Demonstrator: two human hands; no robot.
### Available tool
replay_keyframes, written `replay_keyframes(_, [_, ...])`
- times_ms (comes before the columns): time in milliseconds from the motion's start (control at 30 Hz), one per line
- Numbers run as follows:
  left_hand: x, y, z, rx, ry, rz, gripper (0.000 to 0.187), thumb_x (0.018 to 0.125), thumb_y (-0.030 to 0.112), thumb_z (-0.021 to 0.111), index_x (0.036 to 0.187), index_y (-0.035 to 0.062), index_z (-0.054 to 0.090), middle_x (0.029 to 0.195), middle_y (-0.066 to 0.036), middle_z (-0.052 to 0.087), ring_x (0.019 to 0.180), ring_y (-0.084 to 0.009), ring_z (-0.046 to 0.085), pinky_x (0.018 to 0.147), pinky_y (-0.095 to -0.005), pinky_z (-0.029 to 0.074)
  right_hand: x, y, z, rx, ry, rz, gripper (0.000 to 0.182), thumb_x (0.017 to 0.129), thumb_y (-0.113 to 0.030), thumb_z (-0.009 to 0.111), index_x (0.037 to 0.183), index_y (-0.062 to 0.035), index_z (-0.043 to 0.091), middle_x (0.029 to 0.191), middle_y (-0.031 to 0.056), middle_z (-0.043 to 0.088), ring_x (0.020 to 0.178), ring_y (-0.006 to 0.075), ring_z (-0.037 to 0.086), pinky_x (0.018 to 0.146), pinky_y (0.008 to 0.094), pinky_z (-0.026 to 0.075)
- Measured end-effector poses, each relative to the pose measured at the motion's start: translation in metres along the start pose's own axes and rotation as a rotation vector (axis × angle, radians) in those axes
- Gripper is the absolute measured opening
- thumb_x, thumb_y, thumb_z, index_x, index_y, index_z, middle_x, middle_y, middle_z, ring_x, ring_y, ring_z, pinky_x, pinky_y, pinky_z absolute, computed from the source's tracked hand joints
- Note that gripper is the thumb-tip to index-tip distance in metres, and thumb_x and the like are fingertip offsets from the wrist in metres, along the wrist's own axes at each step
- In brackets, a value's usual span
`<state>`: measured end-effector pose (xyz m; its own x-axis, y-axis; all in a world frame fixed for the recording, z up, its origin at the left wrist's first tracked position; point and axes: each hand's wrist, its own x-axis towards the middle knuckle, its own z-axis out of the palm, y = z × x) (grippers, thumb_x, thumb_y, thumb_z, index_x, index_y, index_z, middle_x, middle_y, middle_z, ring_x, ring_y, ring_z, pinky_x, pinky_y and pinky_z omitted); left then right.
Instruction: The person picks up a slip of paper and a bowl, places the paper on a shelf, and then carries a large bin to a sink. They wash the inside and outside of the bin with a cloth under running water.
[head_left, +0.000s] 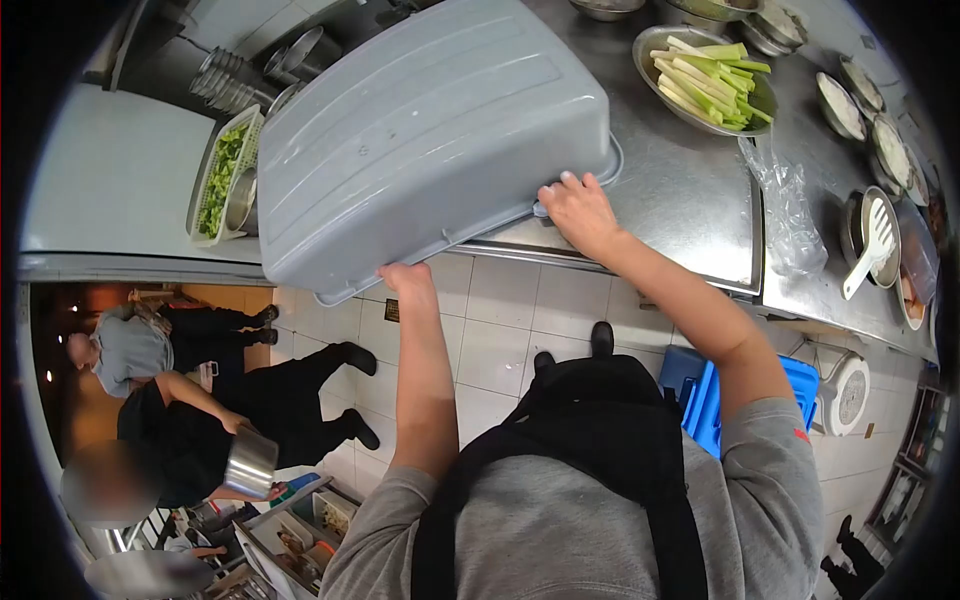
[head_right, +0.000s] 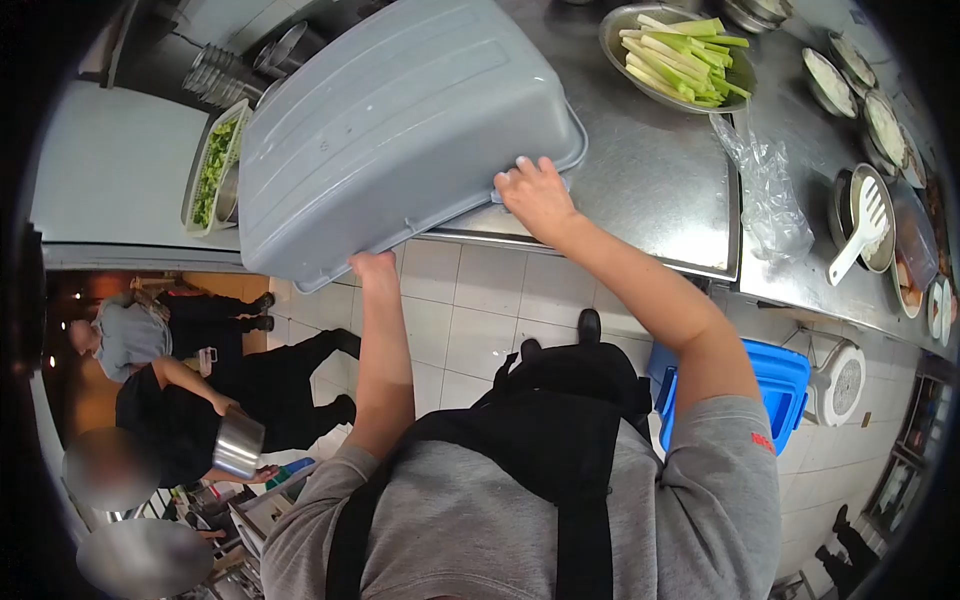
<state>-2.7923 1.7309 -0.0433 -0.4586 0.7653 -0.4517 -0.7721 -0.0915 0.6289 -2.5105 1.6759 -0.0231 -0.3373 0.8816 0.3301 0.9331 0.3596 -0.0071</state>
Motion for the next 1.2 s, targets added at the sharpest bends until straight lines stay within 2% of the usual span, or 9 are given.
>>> replay_keyframes(100, [0.0, -0.008, 0.015, -0.016, 0.052, 0.03, 0.056, 0.094, 0.042, 0.014, 0.127, 0.0018, 0.036, 0.13, -0.011, 0.039, 0.118, -0.03, 0.04, 0.099, -0.0457, 0.038, 0.017, -0.008, -0.03, -0.241, -0.258, -0.081, 0.01, 0.071, -0.012, 0.057, 0.081, -0.0096, 0.06, 0.078, 0.0048, 0.062, 0.083, 0.0177, 0.057, 0.072, 0.0349, 0.036])
replay_keyframes(167, [-0.001, -0.013, 0.02, -0.017, 0.082, 0.066, 0.056, 0.094, 0.042, 0.014, 0.127, 0.0009, 0.036, 0.13, -0.011, 0.04, 0.117, -0.0303, 0.041, 0.098, -0.0458, 0.039, 0.017, 0.012, -0.064, -0.117, -0.425, -0.113, 0.016, 0.069, -0.009, 0.059, 0.084, -0.0087, 0.063, 0.08, 0.0075, 0.063, 0.083, 0.0212, 0.059, 0.073, 0.0377, 0.036])
replay_keyframes(300, [-0.005, -0.014, 0.021, -0.055, 0.109, 0.1, 0.057, 0.095, 0.041, 0.014, 0.126, -0.0008, 0.037, 0.129, -0.012, 0.04, 0.116, -0.0309, 0.042, 0.097, -0.046, 0.04, -0.032, 0.096, -0.067, 0.229, -0.074, 0.197, 0.026, 0.066, -0.005, 0.058, 0.092, -0.0087, 0.06, 0.08, 0.0101, 0.062, 0.084, 0.0286, 0.057, 0.075, 0.0399, 0.038])
replay_keyframes(400, [-0.011, -0.016, 0.018, -0.042, 0.102, 0.118, 0.057, 0.095, 0.041, 0.014, 0.125, -0.002, 0.037, 0.129, -0.012, 0.041, 0.115, -0.0313, 0.043, 0.097, -0.0462, 0.041, -0.049, 0.086, -0.052, 0.287, 0.278, 0.294, 0.023, 0.065, -0.005, 0.057, 0.089, -0.008, 0.058, 0.079, 0.0097, 0.06, 0.084, 0.0275, 0.055, 0.075, 0.0388, 0.038])
replay_keyframes(500, [-0.013, -0.017, 0.019, -0.006, 0.143, 0.136, 0.058, 0.095, 0.04, 0.014, 0.123, -0.0047, 0.038, 0.127, -0.014, 0.042, 0.112, -0.032, 0.045, 0.095, -0.046, 0.043, -0.053, 0.046, 0.002, 0.011, 0.272, 0.344, 0.015, 0.068, -0.006, 0.055, 0.082, -0.007, 0.056, 0.076, 0.0105, 0.059, 0.085, 0.0261, 0.053, 0.075, 0.0378, 0.038])
replay_keyframes(667, [-0.003, -0.023, 0.013, 0.012, 0.157, 0.159, 0.06, 0.095, 0.038, 0.015, 0.119, -0.0101, 0.04, 0.123, -0.017, 0.045, 0.108, -0.0323, 0.049, 0.092, -0.0446, 0.046, -0.029, -0.01, 0.007, -0.008, 0.176, 0.374, 0.01, 0.072, -0.01, 0.053, 0.081, -0.0082, 0.056, 0.078, 0.0073, 0.06, 0.088, 0.0217, 0.052, 0.075, 0.0366, 0.036])
replay_keyframes(900, [0.0, -0.019, 0.016, 0.049, 0.173, 0.171, 0.059, 0.095, 0.038, 0.015, 0.118, -0.01, 0.041, 0.123, -0.017, 0.045, 0.107, -0.0324, 0.049, 0.091, -0.0449, 0.047, -0.043, 0.037, -0.003, -0.066, 0.167, 0.398, 0.011, 0.071, -0.009, 0.053, 0.078, -0.0096, 0.061, 0.086, 0.0065, 0.054, 0.093, 0.0224, 0.048, 0.079, 0.0416, 0.034])
replay_keyframes(1067, [-0.002, -0.016, 0.016, 0.088, 0.187, 0.186, 0.059, 0.095, 0.038, 0.015, 0.118, -0.0098, 0.041, 0.122, -0.018, 0.046, 0.107, -0.0324, 0.049, 0.091, -0.0451, 0.047, -0.028, -0.005, 0.01, 0.176, 0.181, 0.495, 0.01, 0.071, -0.006, 0.053, 0.077, -0.0078, 0.061, 0.089, 0.0086, 0.048, 0.093, 0.025, 0.046, 0.081, 0.0454, 0.033])
replay_keyframes(1200, [0.003, -0.011, 0.017, 0.107, 0.194, 0.19, 0.059, 0.095, 0.038, 0.015, 0.118, -0.0098, 0.041, 0.122, -0.018, 0.046, 0.107, -0.0325, 0.049, 0.091, -0.0452, 0.047, -0.055, 0.028, -0.005, 0.088, 0.172, 0.287, 0.01, 0.071, -0.007, 0.053, 0.076, -0.0091, 0.061, 0.089, 0.0086, 0.048, 0.095, 0.0246, 0.046, 0.083, 0.0451, 0.033])
